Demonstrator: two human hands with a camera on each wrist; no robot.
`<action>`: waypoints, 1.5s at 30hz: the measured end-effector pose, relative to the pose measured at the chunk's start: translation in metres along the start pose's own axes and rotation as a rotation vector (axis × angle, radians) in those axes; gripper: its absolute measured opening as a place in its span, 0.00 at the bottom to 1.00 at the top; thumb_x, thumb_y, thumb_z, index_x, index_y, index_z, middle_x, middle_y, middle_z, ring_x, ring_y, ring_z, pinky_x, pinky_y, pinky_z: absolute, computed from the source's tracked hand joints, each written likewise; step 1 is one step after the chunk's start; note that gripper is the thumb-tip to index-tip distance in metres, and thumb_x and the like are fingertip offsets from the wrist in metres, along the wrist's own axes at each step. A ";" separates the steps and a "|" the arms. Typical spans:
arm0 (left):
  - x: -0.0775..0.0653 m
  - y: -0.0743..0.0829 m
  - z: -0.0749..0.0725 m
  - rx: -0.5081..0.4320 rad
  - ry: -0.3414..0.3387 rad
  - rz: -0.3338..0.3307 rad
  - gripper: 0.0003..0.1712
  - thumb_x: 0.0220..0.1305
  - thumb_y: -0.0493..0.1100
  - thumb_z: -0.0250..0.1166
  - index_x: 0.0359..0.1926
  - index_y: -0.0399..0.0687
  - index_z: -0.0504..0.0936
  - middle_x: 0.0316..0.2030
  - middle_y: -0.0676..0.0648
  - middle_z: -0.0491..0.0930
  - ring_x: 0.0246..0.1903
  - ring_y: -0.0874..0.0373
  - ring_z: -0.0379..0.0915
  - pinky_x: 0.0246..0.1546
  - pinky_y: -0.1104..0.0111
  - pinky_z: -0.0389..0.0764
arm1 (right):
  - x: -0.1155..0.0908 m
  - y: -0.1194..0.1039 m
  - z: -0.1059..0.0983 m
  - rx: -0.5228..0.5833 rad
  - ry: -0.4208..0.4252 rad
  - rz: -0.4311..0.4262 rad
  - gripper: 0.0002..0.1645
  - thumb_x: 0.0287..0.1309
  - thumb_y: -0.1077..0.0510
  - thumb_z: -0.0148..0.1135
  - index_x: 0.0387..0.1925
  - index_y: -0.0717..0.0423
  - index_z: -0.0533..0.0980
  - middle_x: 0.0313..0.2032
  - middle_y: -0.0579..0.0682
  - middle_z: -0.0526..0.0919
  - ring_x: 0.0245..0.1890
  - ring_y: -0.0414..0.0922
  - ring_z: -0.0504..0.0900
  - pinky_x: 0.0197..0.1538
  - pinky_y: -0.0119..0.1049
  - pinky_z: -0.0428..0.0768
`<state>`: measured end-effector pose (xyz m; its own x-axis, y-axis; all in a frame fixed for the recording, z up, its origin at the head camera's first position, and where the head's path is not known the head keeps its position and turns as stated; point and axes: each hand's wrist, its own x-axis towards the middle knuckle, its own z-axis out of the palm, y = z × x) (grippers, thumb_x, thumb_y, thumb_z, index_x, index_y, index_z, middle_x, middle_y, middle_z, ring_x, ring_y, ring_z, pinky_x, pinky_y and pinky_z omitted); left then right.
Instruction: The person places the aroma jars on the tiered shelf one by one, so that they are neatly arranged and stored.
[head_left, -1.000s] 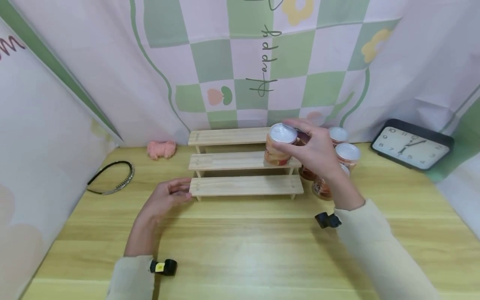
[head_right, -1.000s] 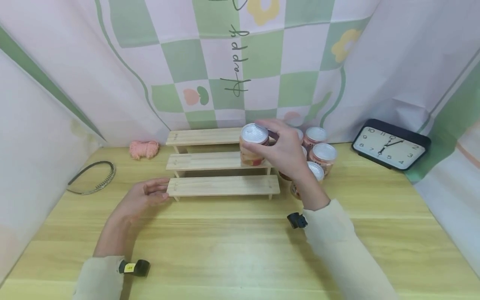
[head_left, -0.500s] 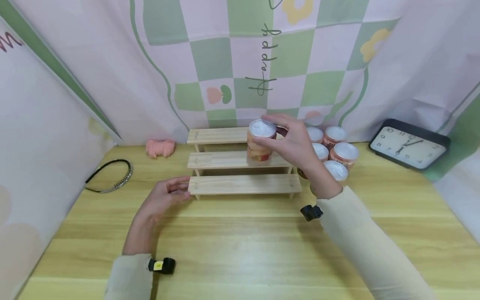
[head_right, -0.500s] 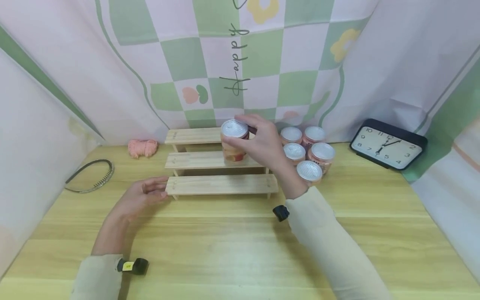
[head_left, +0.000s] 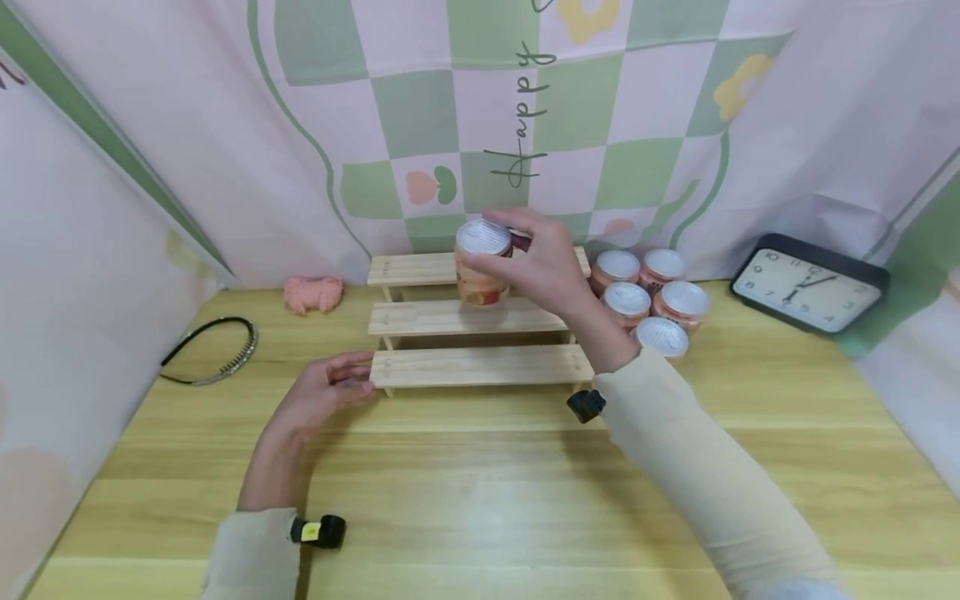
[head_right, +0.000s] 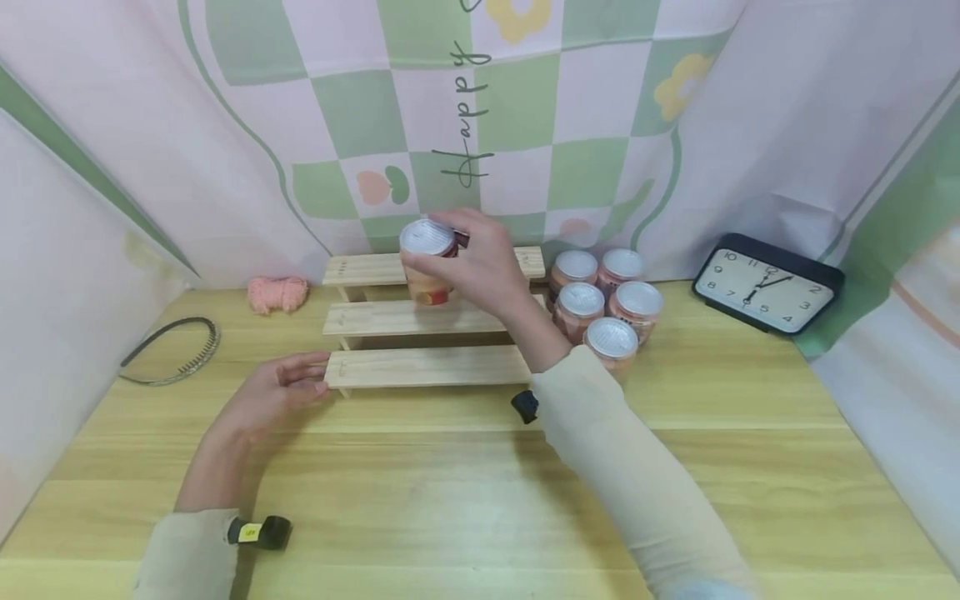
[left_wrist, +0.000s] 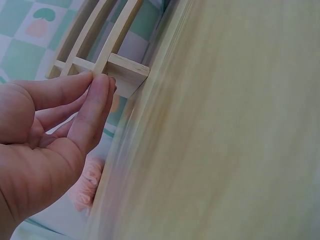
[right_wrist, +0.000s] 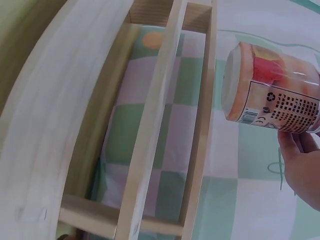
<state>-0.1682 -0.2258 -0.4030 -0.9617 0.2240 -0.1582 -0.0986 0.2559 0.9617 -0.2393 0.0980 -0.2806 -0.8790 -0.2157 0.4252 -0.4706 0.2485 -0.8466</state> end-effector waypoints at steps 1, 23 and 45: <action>0.000 0.000 0.000 0.002 0.000 0.001 0.32 0.66 0.28 0.64 0.70 0.29 0.66 0.58 0.28 0.76 0.48 0.51 0.80 0.50 0.68 0.83 | 0.001 -0.001 0.002 0.003 0.002 0.000 0.34 0.49 0.56 0.80 0.58 0.62 0.81 0.54 0.54 0.82 0.51 0.47 0.81 0.58 0.41 0.81; 0.000 0.000 -0.003 0.014 -0.010 -0.010 0.32 0.67 0.30 0.63 0.71 0.31 0.66 0.60 0.29 0.75 0.49 0.48 0.80 0.51 0.67 0.83 | 0.032 -0.001 0.045 -0.039 -0.046 0.064 0.40 0.51 0.52 0.80 0.63 0.64 0.77 0.59 0.57 0.80 0.52 0.46 0.80 0.51 0.36 0.83; 0.003 -0.002 -0.003 0.007 -0.019 0.000 0.32 0.67 0.29 0.63 0.71 0.31 0.66 0.60 0.29 0.75 0.50 0.49 0.79 0.51 0.67 0.84 | 0.055 -0.002 0.072 -0.035 -0.074 0.026 0.35 0.54 0.55 0.78 0.61 0.63 0.78 0.49 0.55 0.81 0.42 0.45 0.78 0.40 0.32 0.79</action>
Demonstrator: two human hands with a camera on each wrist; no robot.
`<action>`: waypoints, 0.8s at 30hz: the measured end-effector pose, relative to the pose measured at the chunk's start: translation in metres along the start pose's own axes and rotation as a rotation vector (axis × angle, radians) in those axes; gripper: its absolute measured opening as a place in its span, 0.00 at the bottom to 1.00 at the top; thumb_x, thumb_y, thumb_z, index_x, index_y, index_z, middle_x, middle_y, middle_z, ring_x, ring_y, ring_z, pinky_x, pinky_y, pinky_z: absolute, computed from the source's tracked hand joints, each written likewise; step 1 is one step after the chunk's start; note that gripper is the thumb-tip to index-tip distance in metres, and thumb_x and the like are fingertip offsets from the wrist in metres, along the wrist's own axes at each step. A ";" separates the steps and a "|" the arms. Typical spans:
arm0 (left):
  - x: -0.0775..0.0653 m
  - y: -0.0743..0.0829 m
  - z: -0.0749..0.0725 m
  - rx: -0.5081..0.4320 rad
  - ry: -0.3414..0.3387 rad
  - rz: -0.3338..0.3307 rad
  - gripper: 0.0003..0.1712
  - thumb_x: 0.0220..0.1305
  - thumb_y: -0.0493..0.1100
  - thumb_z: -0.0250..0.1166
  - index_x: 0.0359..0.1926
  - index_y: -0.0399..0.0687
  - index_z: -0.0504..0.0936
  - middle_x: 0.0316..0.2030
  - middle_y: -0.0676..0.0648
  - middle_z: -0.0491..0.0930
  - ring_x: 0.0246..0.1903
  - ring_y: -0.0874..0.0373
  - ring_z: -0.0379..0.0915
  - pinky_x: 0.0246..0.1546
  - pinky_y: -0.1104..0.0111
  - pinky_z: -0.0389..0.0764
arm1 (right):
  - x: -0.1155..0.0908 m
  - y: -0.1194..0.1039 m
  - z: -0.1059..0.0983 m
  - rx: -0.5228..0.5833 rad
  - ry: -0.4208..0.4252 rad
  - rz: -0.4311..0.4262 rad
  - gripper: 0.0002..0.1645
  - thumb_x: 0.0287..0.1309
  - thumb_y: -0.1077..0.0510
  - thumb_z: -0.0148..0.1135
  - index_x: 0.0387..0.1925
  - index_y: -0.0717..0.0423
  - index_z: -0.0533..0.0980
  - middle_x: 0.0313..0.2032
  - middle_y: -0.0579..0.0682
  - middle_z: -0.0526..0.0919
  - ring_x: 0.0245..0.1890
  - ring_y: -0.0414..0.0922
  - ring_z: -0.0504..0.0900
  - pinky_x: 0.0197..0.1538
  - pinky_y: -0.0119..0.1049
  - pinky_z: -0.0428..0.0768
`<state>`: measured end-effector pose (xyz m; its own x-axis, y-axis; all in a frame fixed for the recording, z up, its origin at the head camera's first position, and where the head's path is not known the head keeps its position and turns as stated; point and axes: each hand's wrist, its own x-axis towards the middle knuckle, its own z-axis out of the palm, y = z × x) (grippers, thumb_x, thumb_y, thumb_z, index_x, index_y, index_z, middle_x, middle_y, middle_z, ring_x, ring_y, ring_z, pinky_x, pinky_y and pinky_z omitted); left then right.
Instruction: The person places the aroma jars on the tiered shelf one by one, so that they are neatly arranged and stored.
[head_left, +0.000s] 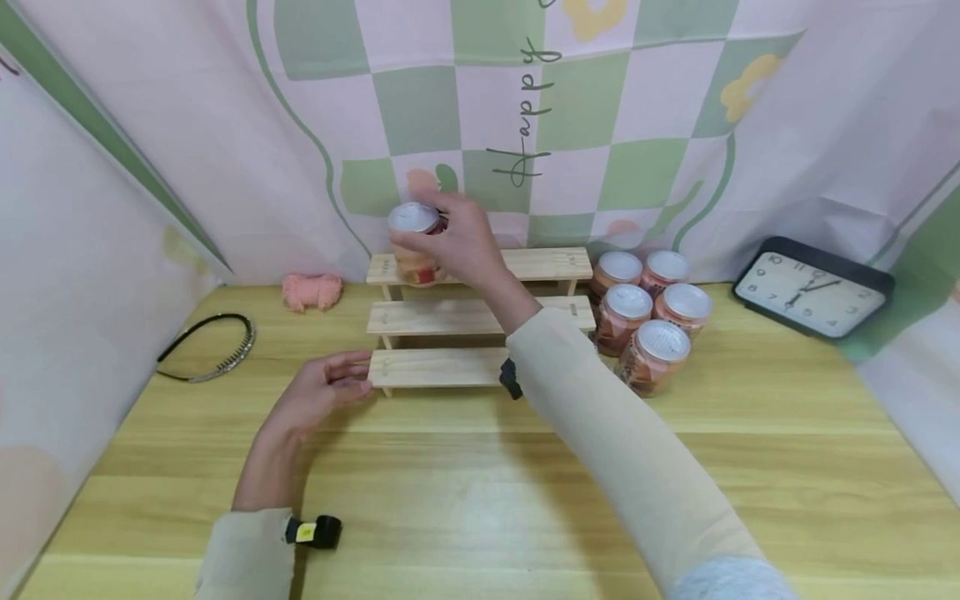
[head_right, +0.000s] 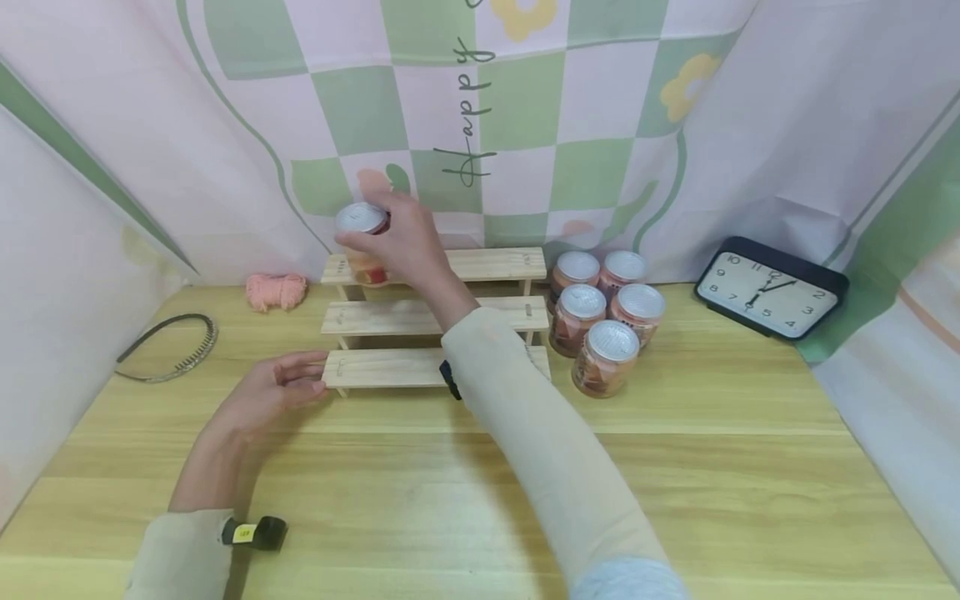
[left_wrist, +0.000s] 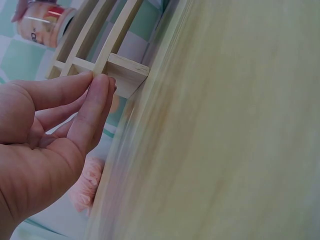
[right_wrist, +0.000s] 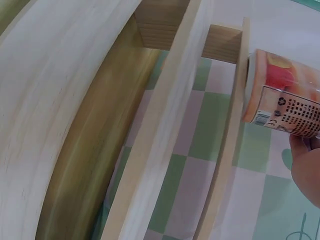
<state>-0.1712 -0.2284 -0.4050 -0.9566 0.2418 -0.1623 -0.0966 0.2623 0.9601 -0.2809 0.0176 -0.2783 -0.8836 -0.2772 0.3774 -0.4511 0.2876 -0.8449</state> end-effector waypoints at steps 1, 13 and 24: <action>0.000 0.000 0.000 0.000 0.000 0.002 0.32 0.67 0.29 0.63 0.71 0.30 0.66 0.60 0.29 0.75 0.50 0.49 0.79 0.50 0.68 0.84 | 0.001 0.000 0.001 -0.005 0.004 0.001 0.35 0.54 0.54 0.78 0.61 0.62 0.78 0.50 0.55 0.81 0.43 0.45 0.78 0.41 0.32 0.79; -0.001 0.002 0.000 -0.004 0.010 -0.006 0.32 0.67 0.28 0.62 0.71 0.30 0.66 0.59 0.29 0.75 0.49 0.50 0.80 0.50 0.68 0.83 | 0.014 0.007 0.018 0.003 0.054 0.038 0.42 0.53 0.50 0.79 0.66 0.59 0.74 0.62 0.54 0.77 0.55 0.44 0.77 0.53 0.31 0.78; -0.002 0.003 0.001 -0.013 0.004 0.008 0.33 0.67 0.27 0.63 0.71 0.28 0.66 0.59 0.27 0.75 0.47 0.52 0.81 0.51 0.68 0.83 | 0.016 0.006 0.018 -0.098 0.050 0.017 0.42 0.53 0.47 0.79 0.66 0.58 0.73 0.64 0.53 0.76 0.58 0.45 0.76 0.55 0.31 0.77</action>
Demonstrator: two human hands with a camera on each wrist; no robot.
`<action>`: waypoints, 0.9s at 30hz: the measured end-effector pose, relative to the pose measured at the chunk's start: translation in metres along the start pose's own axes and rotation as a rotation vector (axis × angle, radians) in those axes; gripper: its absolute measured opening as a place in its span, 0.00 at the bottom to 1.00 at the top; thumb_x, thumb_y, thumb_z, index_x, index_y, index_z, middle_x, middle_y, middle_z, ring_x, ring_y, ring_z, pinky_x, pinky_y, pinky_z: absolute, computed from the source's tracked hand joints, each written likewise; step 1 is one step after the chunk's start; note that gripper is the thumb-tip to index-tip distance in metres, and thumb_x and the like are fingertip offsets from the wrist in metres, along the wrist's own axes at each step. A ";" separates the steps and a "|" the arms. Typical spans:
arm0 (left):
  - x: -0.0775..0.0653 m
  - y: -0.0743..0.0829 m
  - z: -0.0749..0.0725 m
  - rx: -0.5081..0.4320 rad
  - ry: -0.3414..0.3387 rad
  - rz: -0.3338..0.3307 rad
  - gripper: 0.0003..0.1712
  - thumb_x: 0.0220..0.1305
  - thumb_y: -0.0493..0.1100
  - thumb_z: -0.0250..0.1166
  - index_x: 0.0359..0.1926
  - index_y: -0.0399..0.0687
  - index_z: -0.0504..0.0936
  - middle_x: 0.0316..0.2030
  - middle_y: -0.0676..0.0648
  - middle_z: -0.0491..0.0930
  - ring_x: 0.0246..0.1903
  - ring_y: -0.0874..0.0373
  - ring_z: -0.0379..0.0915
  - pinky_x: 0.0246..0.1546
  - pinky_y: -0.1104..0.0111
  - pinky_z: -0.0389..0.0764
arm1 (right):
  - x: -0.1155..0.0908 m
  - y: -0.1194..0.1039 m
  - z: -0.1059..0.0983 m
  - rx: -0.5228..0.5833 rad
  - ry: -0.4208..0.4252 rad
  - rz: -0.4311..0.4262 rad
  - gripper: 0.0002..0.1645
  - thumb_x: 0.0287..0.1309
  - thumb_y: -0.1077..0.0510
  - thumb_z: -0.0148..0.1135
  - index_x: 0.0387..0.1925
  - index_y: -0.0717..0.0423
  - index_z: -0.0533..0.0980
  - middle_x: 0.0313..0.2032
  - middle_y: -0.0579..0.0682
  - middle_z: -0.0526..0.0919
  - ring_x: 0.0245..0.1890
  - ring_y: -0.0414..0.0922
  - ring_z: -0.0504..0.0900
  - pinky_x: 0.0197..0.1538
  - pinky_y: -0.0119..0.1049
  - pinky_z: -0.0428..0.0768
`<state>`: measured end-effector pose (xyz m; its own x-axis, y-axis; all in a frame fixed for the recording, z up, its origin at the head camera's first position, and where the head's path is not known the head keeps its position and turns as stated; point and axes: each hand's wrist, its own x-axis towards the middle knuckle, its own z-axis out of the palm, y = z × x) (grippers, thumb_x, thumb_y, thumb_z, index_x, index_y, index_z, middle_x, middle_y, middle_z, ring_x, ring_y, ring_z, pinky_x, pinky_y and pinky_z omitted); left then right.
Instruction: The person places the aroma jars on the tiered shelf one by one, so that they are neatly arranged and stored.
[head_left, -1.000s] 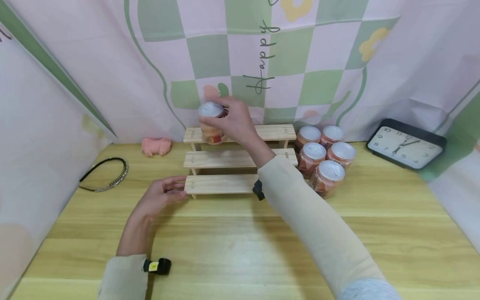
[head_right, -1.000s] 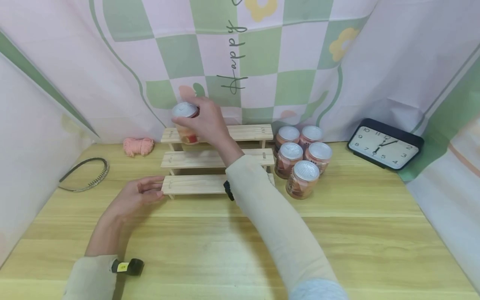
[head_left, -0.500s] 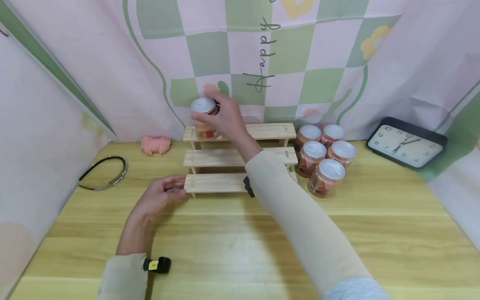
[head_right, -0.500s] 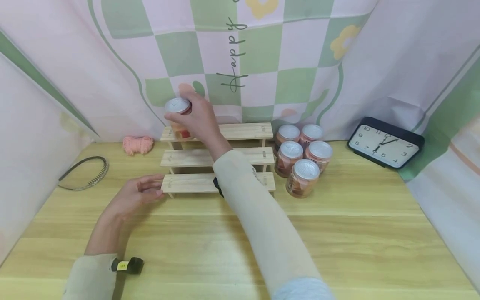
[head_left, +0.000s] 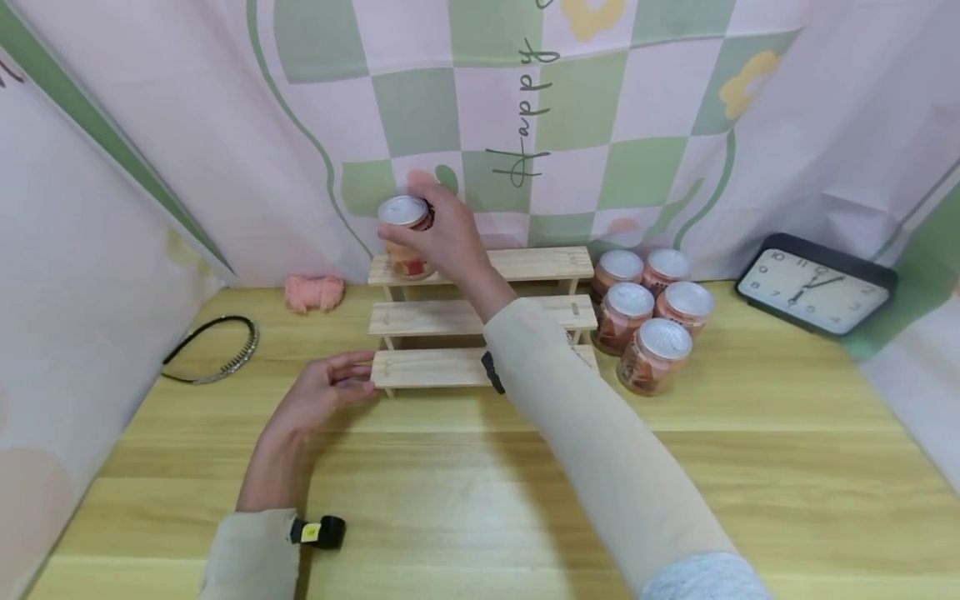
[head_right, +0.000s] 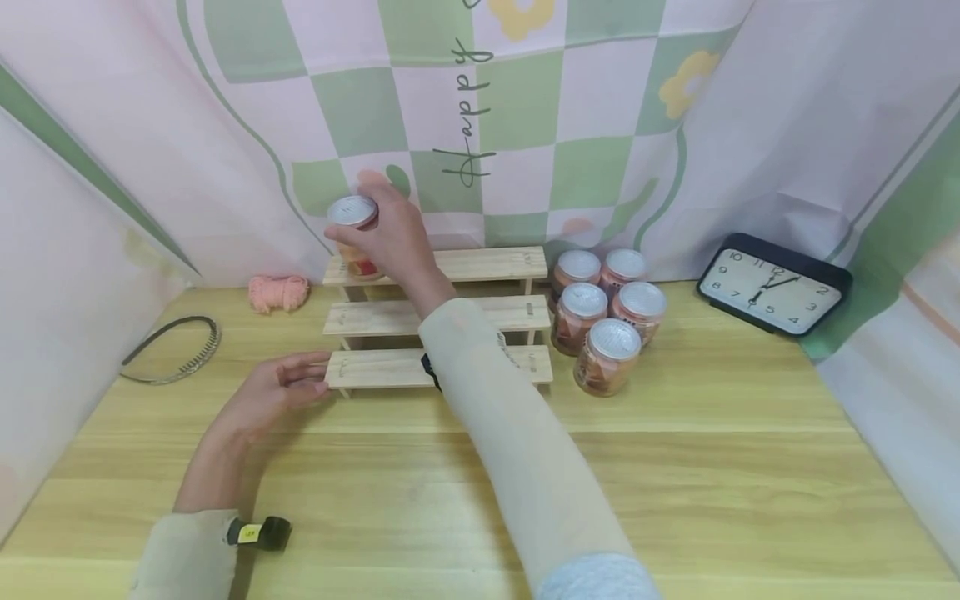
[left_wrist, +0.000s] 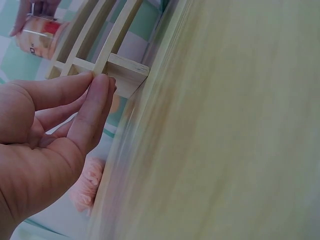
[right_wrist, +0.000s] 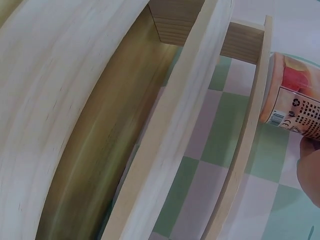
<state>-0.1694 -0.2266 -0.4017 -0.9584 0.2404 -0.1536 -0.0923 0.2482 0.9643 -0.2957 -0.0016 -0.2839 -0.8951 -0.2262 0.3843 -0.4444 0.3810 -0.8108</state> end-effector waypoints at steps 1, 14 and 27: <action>0.000 0.000 0.000 -0.001 0.001 0.001 0.32 0.67 0.27 0.63 0.71 0.28 0.66 0.59 0.27 0.75 0.47 0.51 0.81 0.51 0.68 0.83 | 0.000 0.000 -0.001 -0.011 -0.002 -0.007 0.42 0.53 0.47 0.79 0.66 0.57 0.74 0.63 0.53 0.76 0.57 0.45 0.75 0.55 0.31 0.77; -0.001 0.002 0.002 -0.009 0.010 -0.014 0.32 0.67 0.27 0.62 0.71 0.28 0.65 0.59 0.27 0.75 0.48 0.51 0.80 0.51 0.68 0.83 | -0.010 -0.003 -0.017 0.082 -0.003 -0.004 0.43 0.54 0.47 0.78 0.67 0.58 0.73 0.64 0.52 0.76 0.64 0.46 0.74 0.65 0.30 0.73; -0.001 0.001 0.003 -0.020 0.015 -0.015 0.32 0.67 0.27 0.61 0.71 0.27 0.65 0.59 0.27 0.74 0.48 0.52 0.80 0.50 0.69 0.83 | -0.029 0.008 -0.045 0.131 0.019 0.032 0.44 0.57 0.50 0.76 0.69 0.64 0.69 0.66 0.56 0.73 0.66 0.48 0.71 0.66 0.25 0.69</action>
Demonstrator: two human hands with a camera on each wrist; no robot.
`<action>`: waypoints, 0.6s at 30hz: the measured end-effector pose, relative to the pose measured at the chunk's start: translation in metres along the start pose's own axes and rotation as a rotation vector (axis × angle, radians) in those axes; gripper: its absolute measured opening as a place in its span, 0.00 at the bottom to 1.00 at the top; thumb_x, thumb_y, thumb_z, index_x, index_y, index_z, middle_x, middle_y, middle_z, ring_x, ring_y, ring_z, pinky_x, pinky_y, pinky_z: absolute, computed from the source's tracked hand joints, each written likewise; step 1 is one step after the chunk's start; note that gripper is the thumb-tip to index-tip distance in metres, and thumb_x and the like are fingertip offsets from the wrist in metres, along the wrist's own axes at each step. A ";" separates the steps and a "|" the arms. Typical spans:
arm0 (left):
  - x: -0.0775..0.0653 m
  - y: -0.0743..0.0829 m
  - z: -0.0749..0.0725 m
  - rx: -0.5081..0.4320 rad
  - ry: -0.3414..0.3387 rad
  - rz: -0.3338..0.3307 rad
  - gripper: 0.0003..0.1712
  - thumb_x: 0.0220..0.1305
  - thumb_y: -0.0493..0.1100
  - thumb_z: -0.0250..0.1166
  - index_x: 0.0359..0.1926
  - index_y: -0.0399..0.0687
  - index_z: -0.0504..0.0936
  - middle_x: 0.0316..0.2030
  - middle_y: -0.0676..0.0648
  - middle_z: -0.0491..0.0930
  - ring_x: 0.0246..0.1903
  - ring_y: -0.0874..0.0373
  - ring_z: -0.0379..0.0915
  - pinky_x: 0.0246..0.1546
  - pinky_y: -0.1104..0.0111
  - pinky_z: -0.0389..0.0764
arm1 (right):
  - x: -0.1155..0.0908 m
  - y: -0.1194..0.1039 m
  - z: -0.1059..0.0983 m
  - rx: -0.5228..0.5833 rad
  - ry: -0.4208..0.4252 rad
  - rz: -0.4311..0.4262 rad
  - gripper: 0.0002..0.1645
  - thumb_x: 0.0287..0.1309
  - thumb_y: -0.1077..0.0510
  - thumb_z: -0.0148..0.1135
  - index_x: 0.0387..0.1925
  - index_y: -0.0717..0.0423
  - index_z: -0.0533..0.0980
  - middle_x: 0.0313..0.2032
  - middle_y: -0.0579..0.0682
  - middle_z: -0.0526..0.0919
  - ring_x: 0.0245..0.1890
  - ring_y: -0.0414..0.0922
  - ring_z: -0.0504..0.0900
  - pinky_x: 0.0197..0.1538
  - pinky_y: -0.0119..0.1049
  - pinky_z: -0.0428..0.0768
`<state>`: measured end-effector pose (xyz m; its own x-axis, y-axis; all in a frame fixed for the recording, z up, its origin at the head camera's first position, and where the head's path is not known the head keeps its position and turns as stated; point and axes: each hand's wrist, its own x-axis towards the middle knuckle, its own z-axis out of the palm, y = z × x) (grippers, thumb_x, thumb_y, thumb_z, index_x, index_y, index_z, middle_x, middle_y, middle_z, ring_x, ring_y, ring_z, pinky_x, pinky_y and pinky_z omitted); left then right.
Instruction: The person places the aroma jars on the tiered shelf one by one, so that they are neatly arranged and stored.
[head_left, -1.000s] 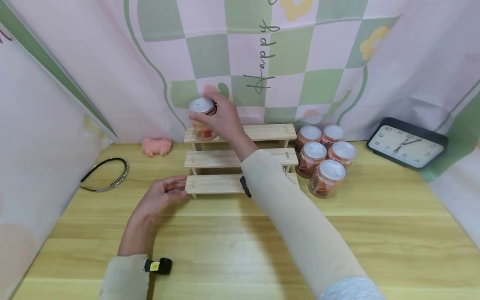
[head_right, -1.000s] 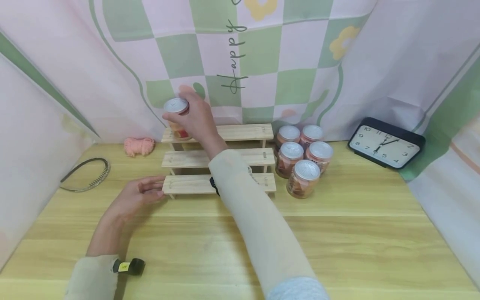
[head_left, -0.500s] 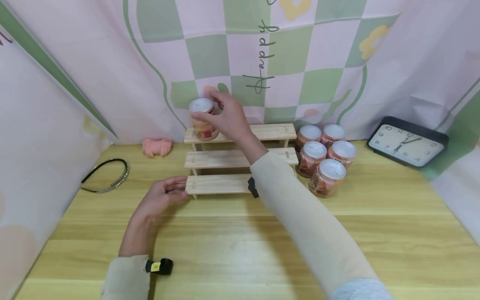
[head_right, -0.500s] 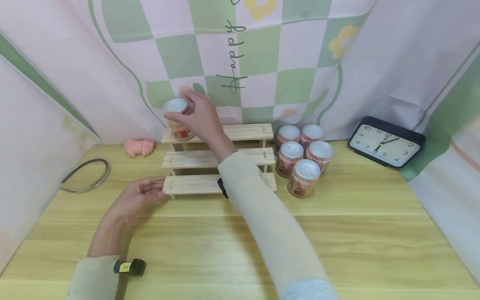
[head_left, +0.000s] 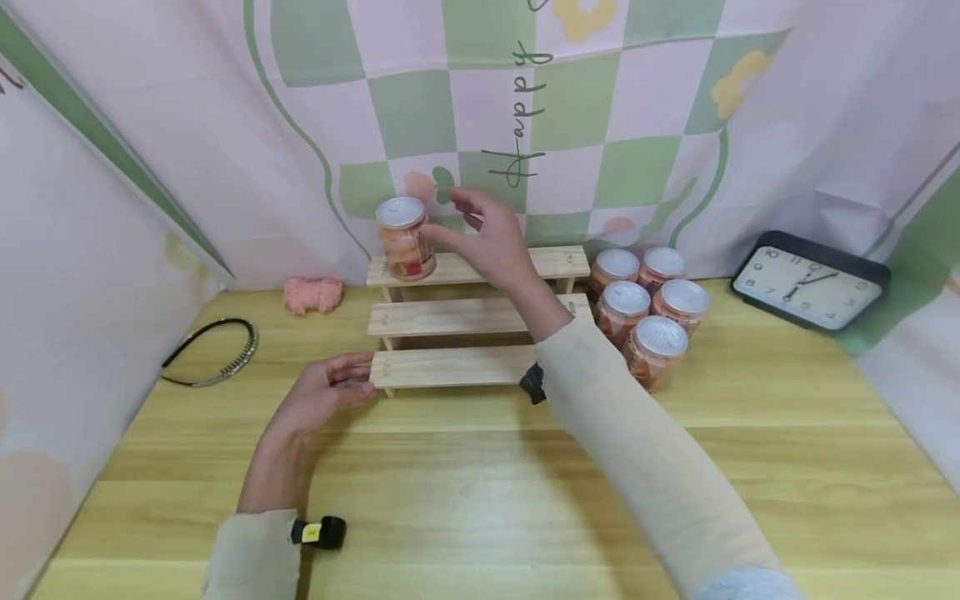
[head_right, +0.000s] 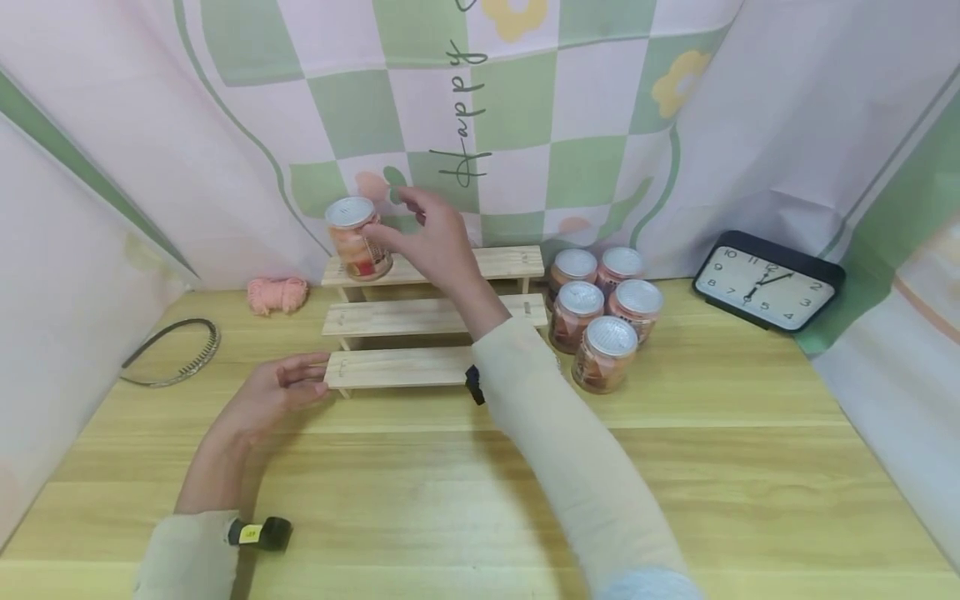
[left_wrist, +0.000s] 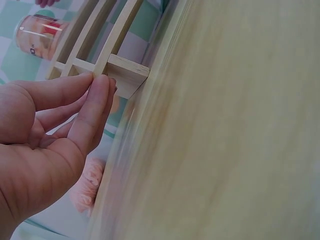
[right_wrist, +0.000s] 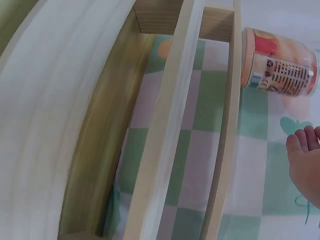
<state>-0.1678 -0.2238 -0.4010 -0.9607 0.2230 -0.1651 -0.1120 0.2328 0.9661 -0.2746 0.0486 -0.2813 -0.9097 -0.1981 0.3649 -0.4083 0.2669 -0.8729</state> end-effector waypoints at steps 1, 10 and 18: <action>0.000 0.000 0.000 -0.001 0.002 0.000 0.32 0.67 0.26 0.61 0.71 0.27 0.65 0.58 0.27 0.75 0.48 0.52 0.80 0.50 0.69 0.83 | -0.001 0.001 -0.003 0.002 0.003 0.009 0.45 0.57 0.50 0.76 0.69 0.64 0.69 0.67 0.56 0.73 0.67 0.47 0.71 0.66 0.25 0.69; 0.001 0.001 0.002 -0.008 0.010 0.005 0.32 0.67 0.26 0.62 0.70 0.27 0.66 0.58 0.28 0.75 0.47 0.53 0.80 0.50 0.69 0.83 | -0.021 0.013 -0.029 0.035 0.023 0.036 0.43 0.58 0.51 0.75 0.70 0.64 0.68 0.67 0.58 0.72 0.67 0.49 0.70 0.69 0.31 0.69; -0.002 0.002 0.002 -0.006 0.020 -0.021 0.32 0.67 0.28 0.62 0.71 0.29 0.66 0.59 0.29 0.75 0.48 0.52 0.79 0.50 0.69 0.83 | -0.042 0.021 -0.050 0.035 0.047 0.054 0.41 0.61 0.53 0.72 0.70 0.64 0.68 0.68 0.59 0.72 0.68 0.50 0.69 0.70 0.37 0.69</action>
<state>-0.1660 -0.2217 -0.3988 -0.9630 0.1997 -0.1810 -0.1333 0.2310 0.9638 -0.2492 0.1096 -0.2990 -0.9331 -0.1397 0.3314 -0.3567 0.2431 -0.9020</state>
